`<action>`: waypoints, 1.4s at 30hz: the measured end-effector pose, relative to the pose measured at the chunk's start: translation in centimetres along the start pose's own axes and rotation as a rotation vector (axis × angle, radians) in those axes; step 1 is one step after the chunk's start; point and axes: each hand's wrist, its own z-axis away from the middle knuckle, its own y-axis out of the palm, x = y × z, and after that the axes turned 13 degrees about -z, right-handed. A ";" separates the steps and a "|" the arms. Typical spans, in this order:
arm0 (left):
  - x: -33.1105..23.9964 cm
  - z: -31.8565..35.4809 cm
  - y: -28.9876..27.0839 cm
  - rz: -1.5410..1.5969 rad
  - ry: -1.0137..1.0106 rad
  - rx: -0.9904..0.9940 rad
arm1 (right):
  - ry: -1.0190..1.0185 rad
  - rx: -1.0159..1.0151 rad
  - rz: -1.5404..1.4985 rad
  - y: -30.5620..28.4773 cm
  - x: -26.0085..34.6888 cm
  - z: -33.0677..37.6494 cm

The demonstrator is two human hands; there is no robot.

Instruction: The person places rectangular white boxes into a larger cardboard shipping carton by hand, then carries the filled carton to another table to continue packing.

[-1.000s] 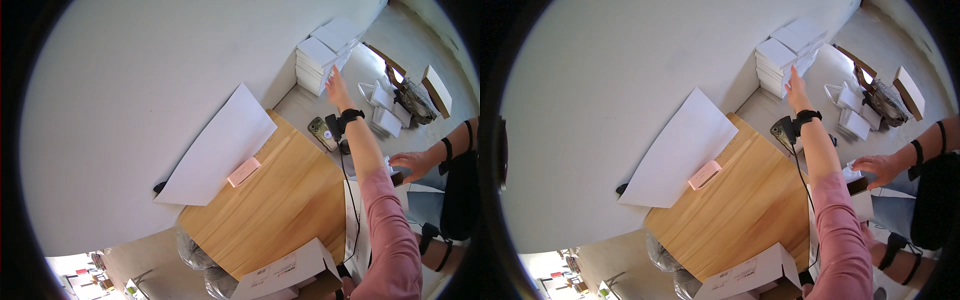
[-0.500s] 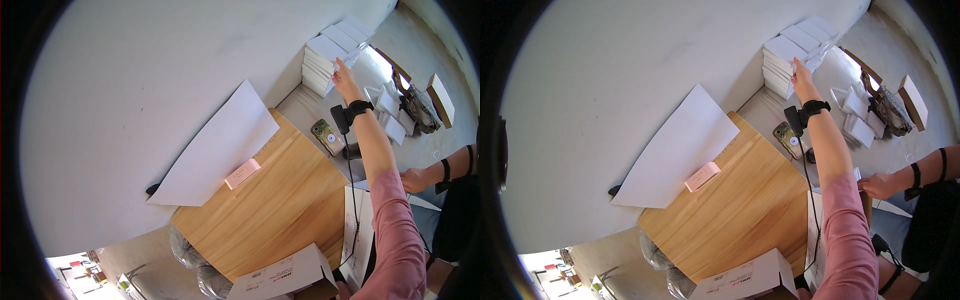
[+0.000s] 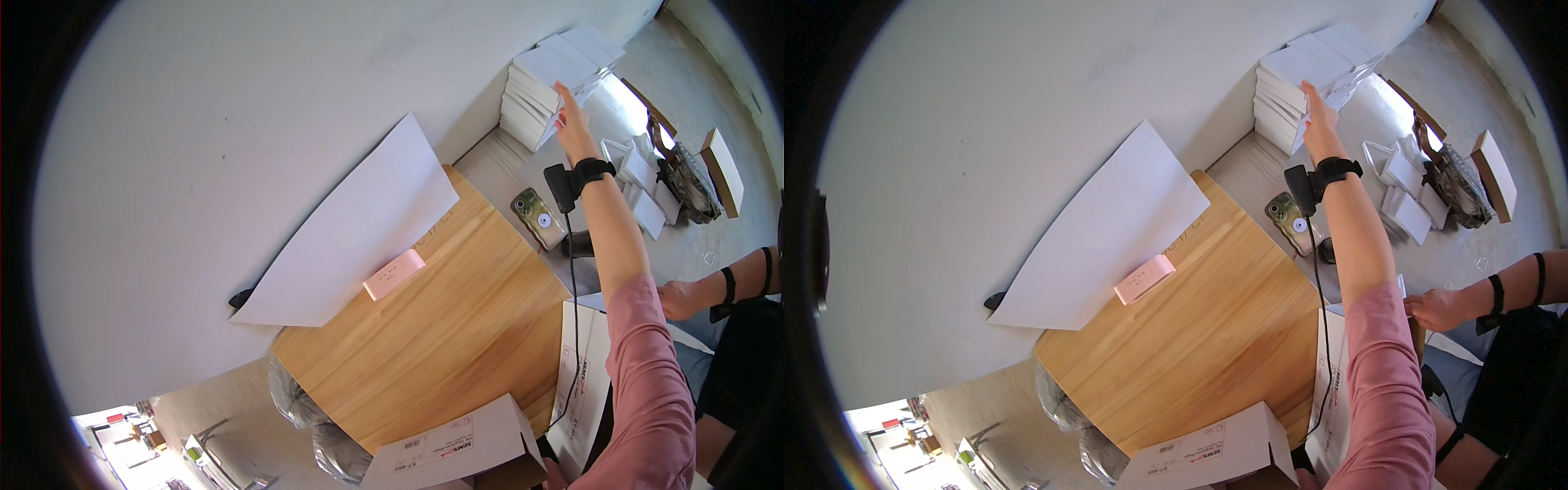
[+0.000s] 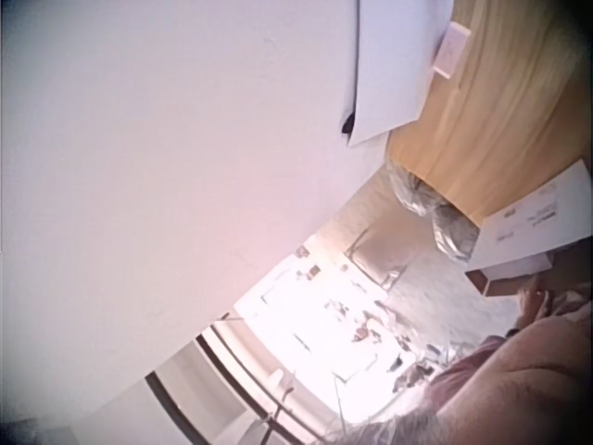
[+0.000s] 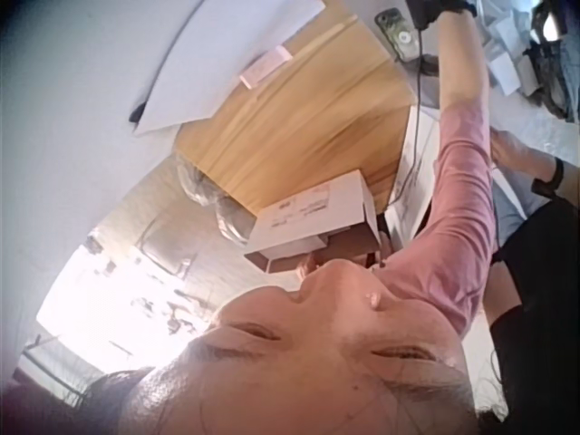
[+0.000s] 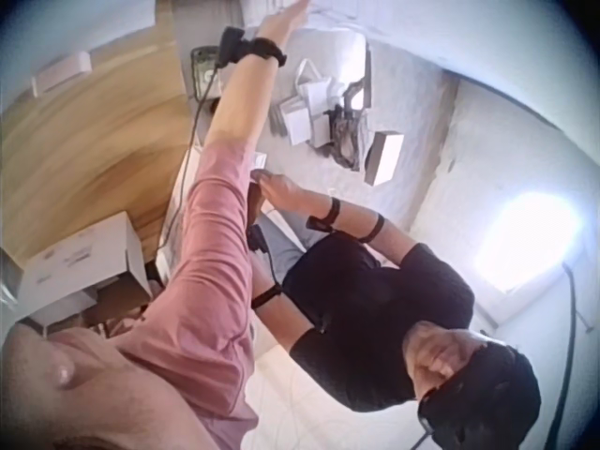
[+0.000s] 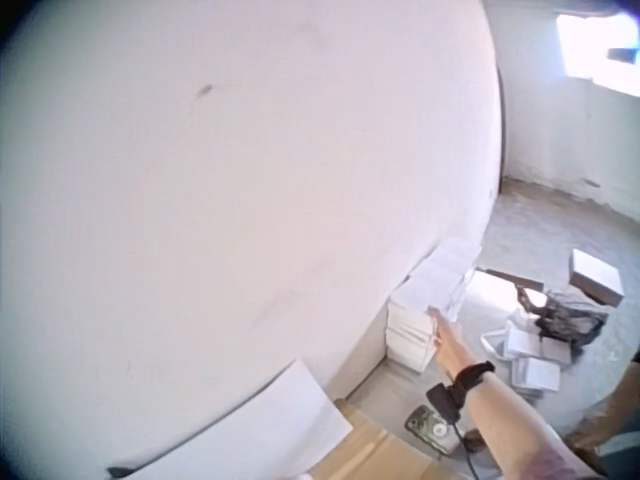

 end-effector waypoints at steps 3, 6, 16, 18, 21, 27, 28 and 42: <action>-0.1 0.3 0.1 -0.010 -0.005 -0.013 | -0.021 -0.004 0.028 -0.5 0.2 -1.0; 0.2 0.3 0.7 -0.066 -0.002 -0.059 | -0.044 0.165 -0.029 -0.7 0.0 -1.7; -0.7 -0.4 -0.2 0.013 -0.053 0.050 | 0.184 0.302 -0.274 0.1 0.2 -0.3; -0.9 -0.3 -0.1 0.018 -0.059 0.062 | 0.206 0.330 -0.295 0.3 0.1 0.1; -0.7 -0.3 -0.2 0.045 -0.059 0.075 | 0.215 0.230 -0.287 -0.5 -0.1 -1.0; -0.7 -0.2 -0.2 0.019 -0.093 0.076 | 0.301 0.353 -0.540 -2.5 -0.2 6.7; 0.5 -0.2 1.3 0.003 -0.037 -0.003 | 0.326 0.413 -0.561 -3.0 -0.3 8.8; 2.2 -1.6 -4.9 0.077 0.418 0.108 | 0.783 0.814 -0.450 -16.7 5.6 47.3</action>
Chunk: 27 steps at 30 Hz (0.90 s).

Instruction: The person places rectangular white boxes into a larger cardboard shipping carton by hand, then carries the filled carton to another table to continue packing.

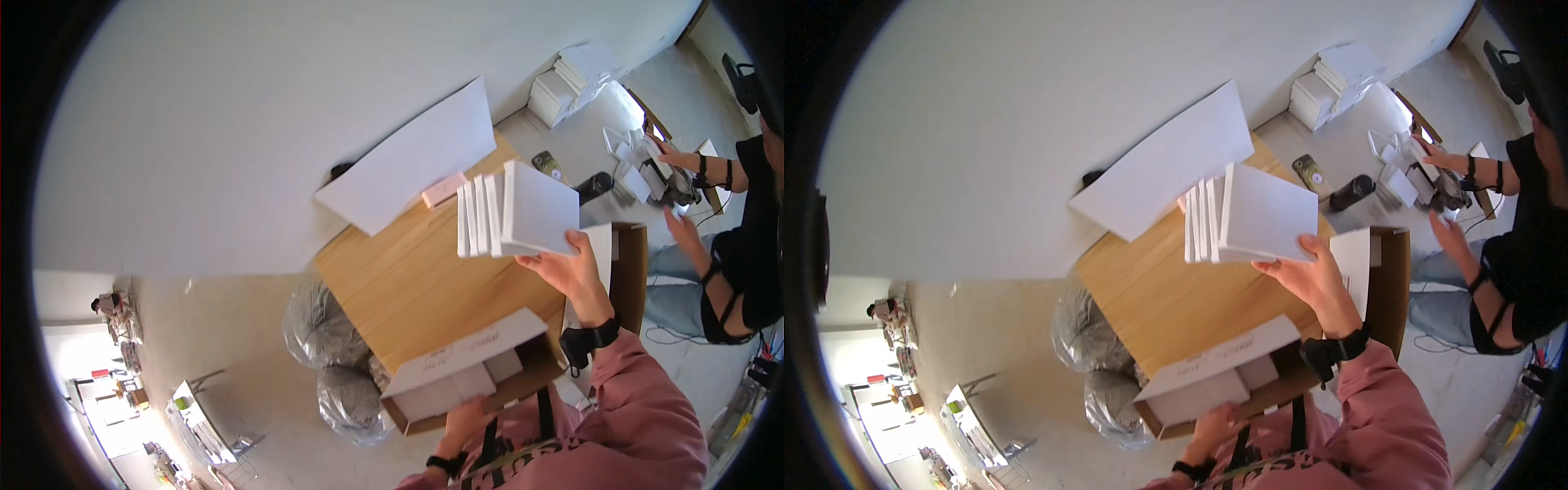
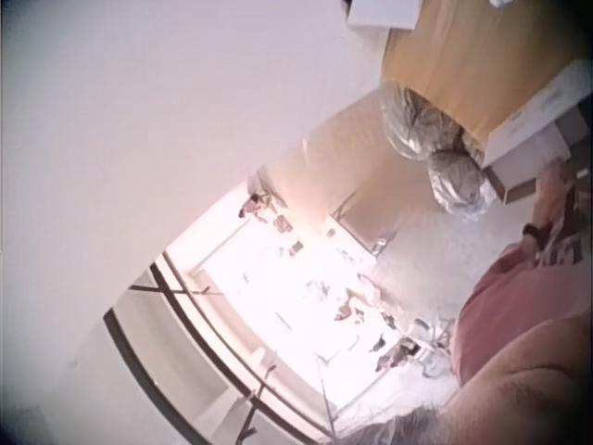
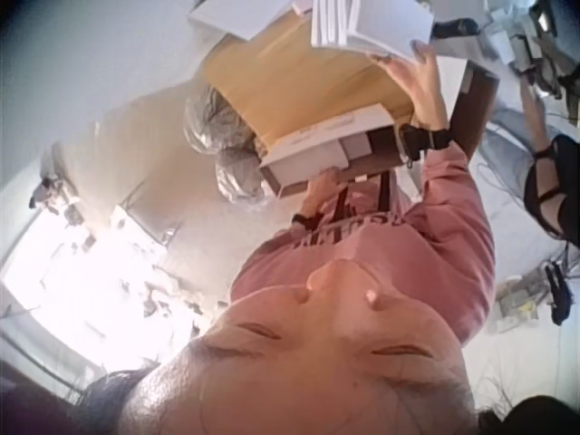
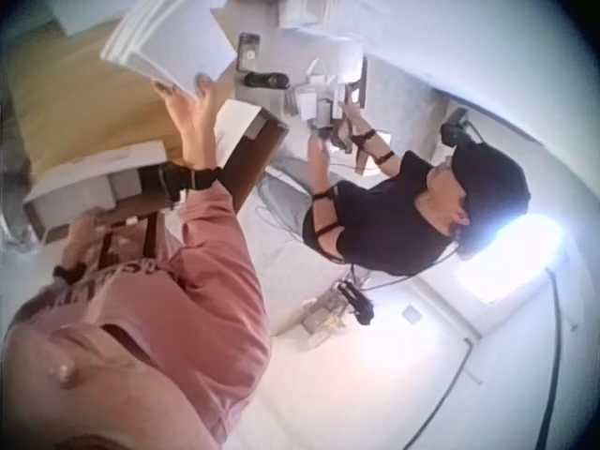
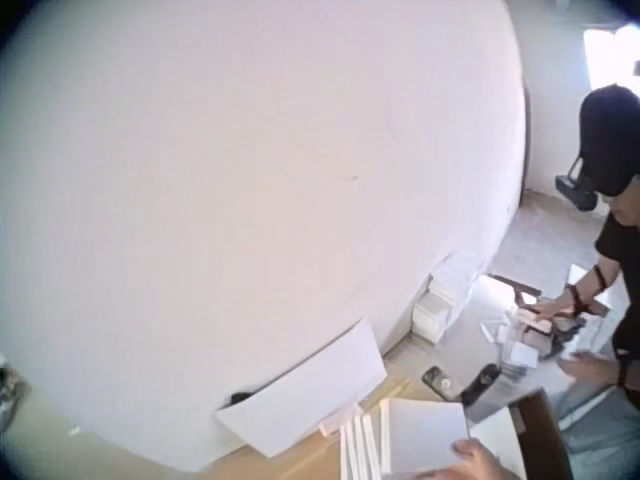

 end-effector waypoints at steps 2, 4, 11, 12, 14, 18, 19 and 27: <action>0.0 1.5 -1.9 0.161 0.000 -0.122 | 0.147 0.089 -0.035 1.3 -3.1 4.1; -0.6 2.4 -4.0 0.275 0.040 -0.257 | 0.154 0.069 -0.044 1.9 -4.1 8.4; -0.8 6.4 -8.5 0.790 0.168 -0.323 | 0.230 -0.100 0.031 -0.4 -6.9 20.2; -1.3 7.1 -9.3 0.951 0.234 -0.299 | 0.211 -0.116 0.061 -0.9 -7.2 21.1; -1.3 8.0 -9.2 1.114 0.284 -0.259 | 0.192 -0.149 0.083 -0.6 -8.5 22.8; -1.4 7.6 -8.8 1.334 0.382 -0.168 | 0.114 -0.261 0.447 1.2 -11.3 22.8; -1.1 7.4 -8.3 1.343 0.358 -0.151 | 0.132 -0.262 0.551 1.0 -11.8 22.8; 1.6 7.1 -6.4 1.284 0.210 -0.022 | 0.264 -0.097 0.855 -0.9 -13.8 25.0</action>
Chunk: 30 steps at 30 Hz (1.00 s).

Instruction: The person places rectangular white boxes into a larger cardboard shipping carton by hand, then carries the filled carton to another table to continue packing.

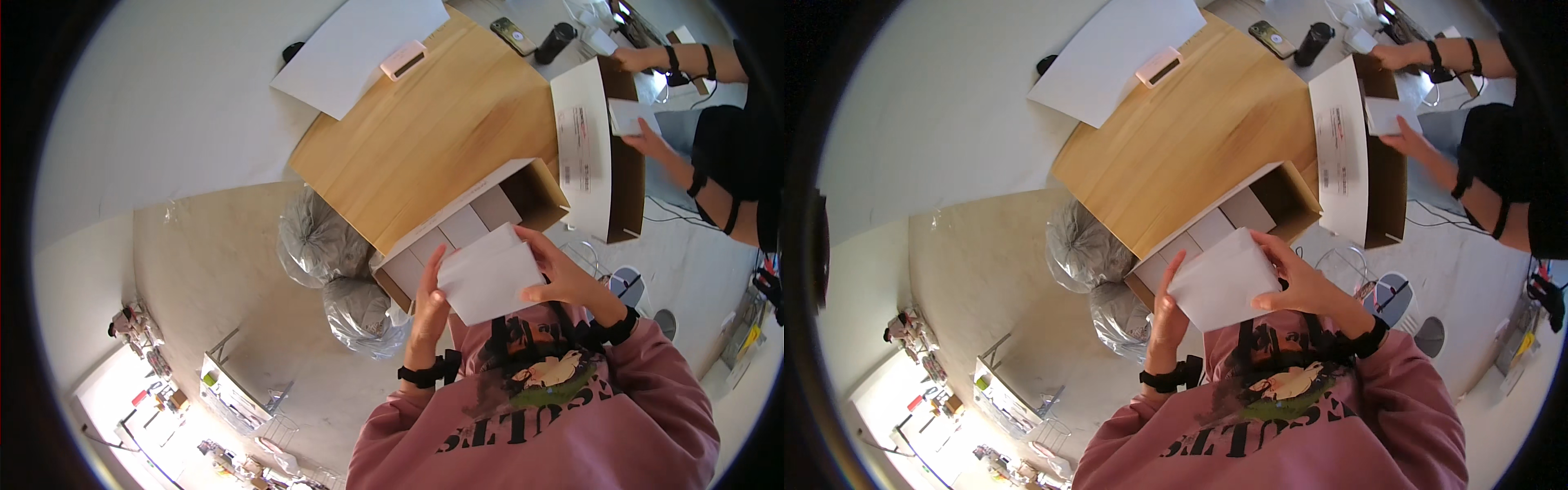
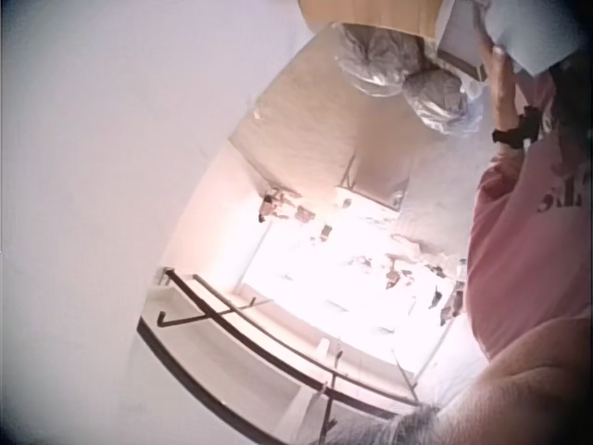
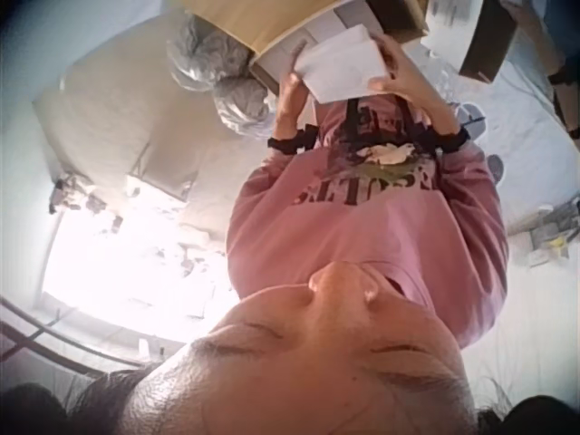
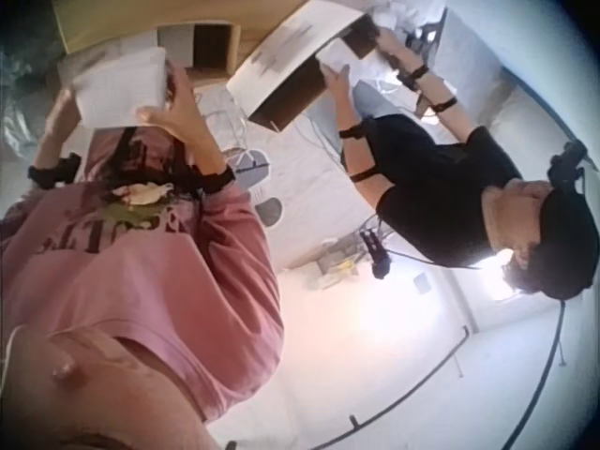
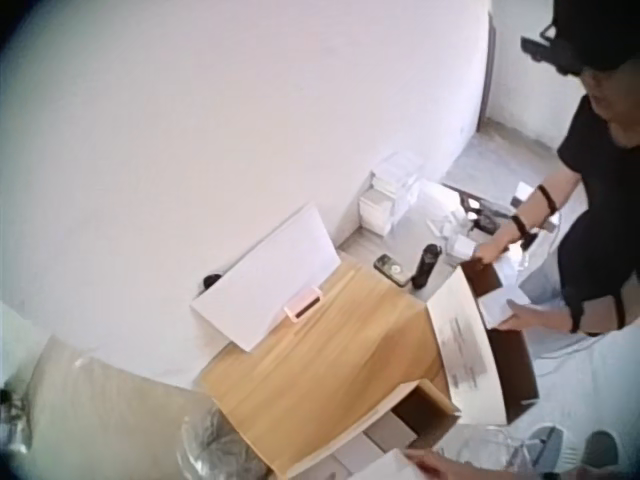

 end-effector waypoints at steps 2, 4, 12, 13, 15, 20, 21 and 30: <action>0.4 0.1 -1.0 0.049 -0.044 0.043 | 0.087 0.042 0.100 -0.9 0.2 0.5; 0.1 -0.1 -1.8 -0.041 -0.125 0.240 | 0.173 0.088 0.199 -1.5 0.7 0.7; 1.5 -0.4 1.7 -0.265 -0.368 0.401 | 0.251 0.023 0.082 -2.5 -0.5 0.7; 1.9 -0.2 1.9 -0.264 -0.371 0.405 | 0.252 0.019 0.081 -2.8 -1.2 1.2; 3.3 0.0 2.4 -0.123 -0.410 0.303 | 0.111 -0.214 -0.187 -3.6 -3.2 2.5; 5.1 -1.5 7.4 -0.049 -0.286 0.141 | -0.017 -0.301 -0.057 -3.8 -6.6 2.4; 5.1 -2.4 8.9 -0.068 -0.218 0.079 | -0.049 -0.390 0.131 -4.2 -6.2 2.1; 7.9 -8.2 9.7 -0.132 -0.020 -0.307 | 0.078 -0.272 0.081 -9.3 -2.9 -7.3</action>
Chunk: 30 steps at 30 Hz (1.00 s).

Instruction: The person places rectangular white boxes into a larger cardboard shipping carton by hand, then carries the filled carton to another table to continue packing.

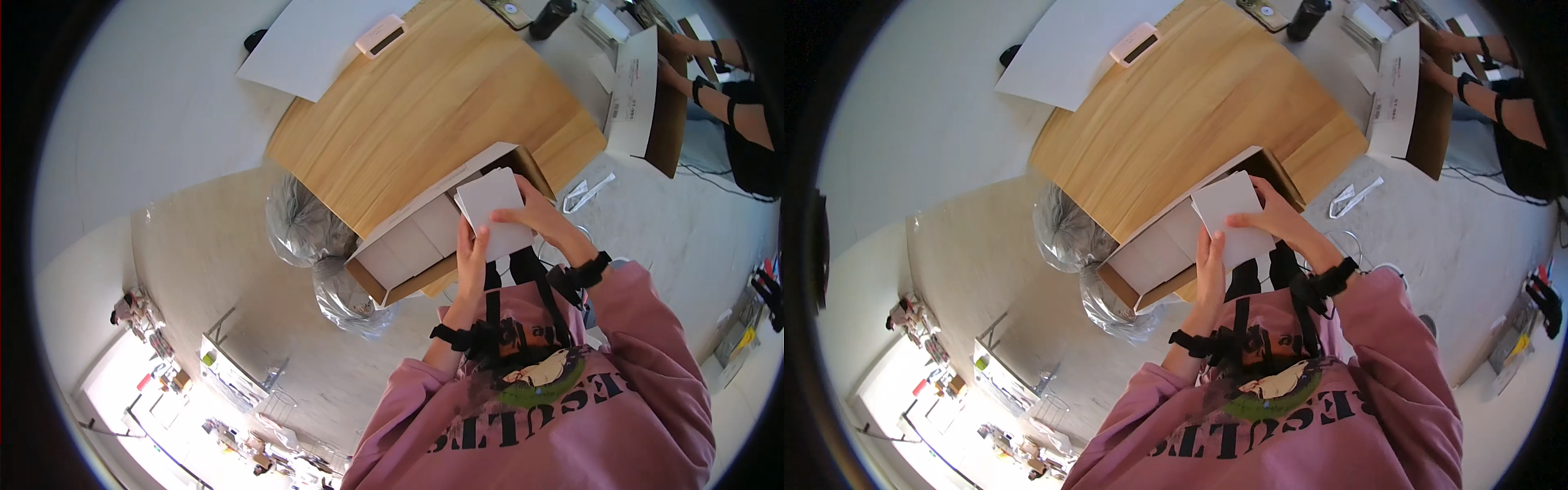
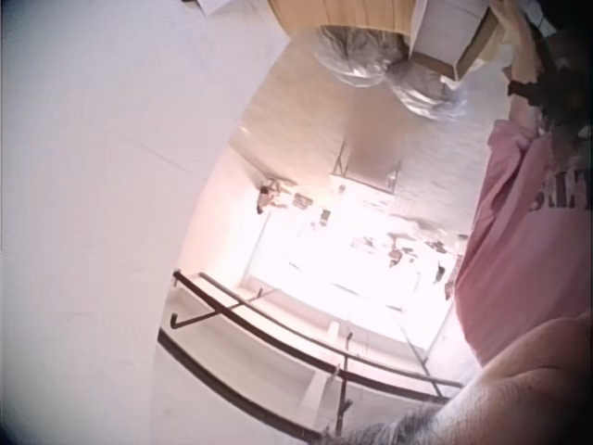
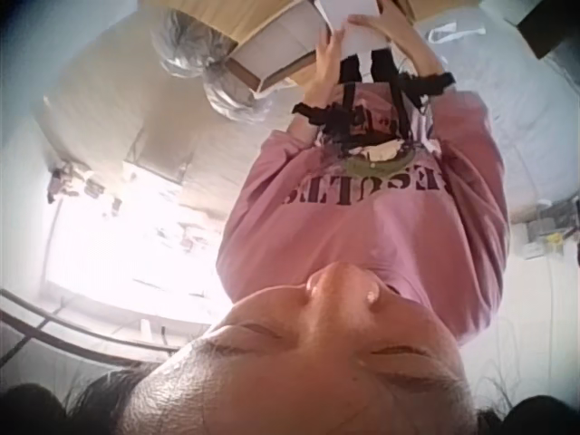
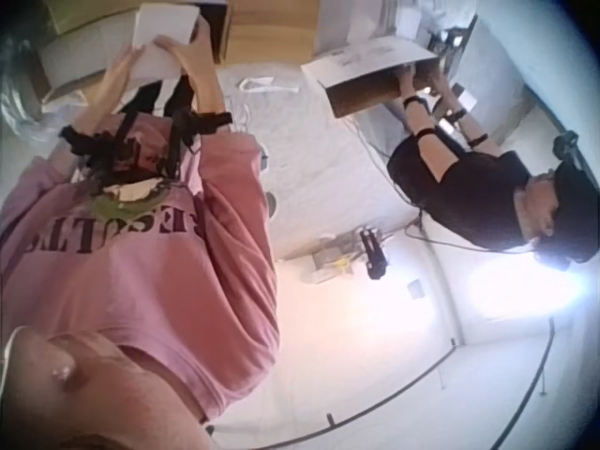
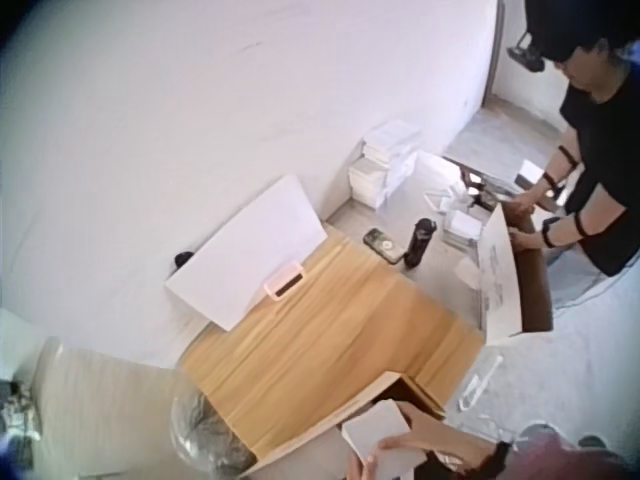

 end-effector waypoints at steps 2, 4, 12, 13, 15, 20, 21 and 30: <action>1.2 -0.8 -0.9 -0.047 -0.085 -0.056 | 0.071 -0.017 -0.026 -0.4 -0.9 -1.6; 2.0 -1.2 -1.9 -0.089 -0.180 -0.122 | 0.152 -0.027 -0.048 -0.1 -1.2 -2.4; 3.2 -1.5 -2.5 0.128 -0.122 -0.174 | 0.137 -0.036 -0.029 0.6 -1.3 -4.6; 3.7 -1.6 -2.6 0.148 -0.119 -0.192 | 0.143 -0.020 -0.008 0.6 -1.2 -4.7; 5.1 -1.8 -2.8 0.002 -0.162 -0.185 | 0.190 0.013 -0.165 0.5 -1.2 -4.7; 6.9 -2.1 -2.2 -0.197 -0.047 -0.260 | 0.189 0.066 -0.150 0.1 -2.8 -5.7; 6.9 -2.1 -2.1 -0.189 -0.021 -0.300 | 0.224 0.086 -0.174 0.1 -2.9 -5.9; 5.4 -1.6 -0.3 -0.482 0.034 -0.281 | 0.277 0.034 -0.010 -0.5 -4.3 -5.6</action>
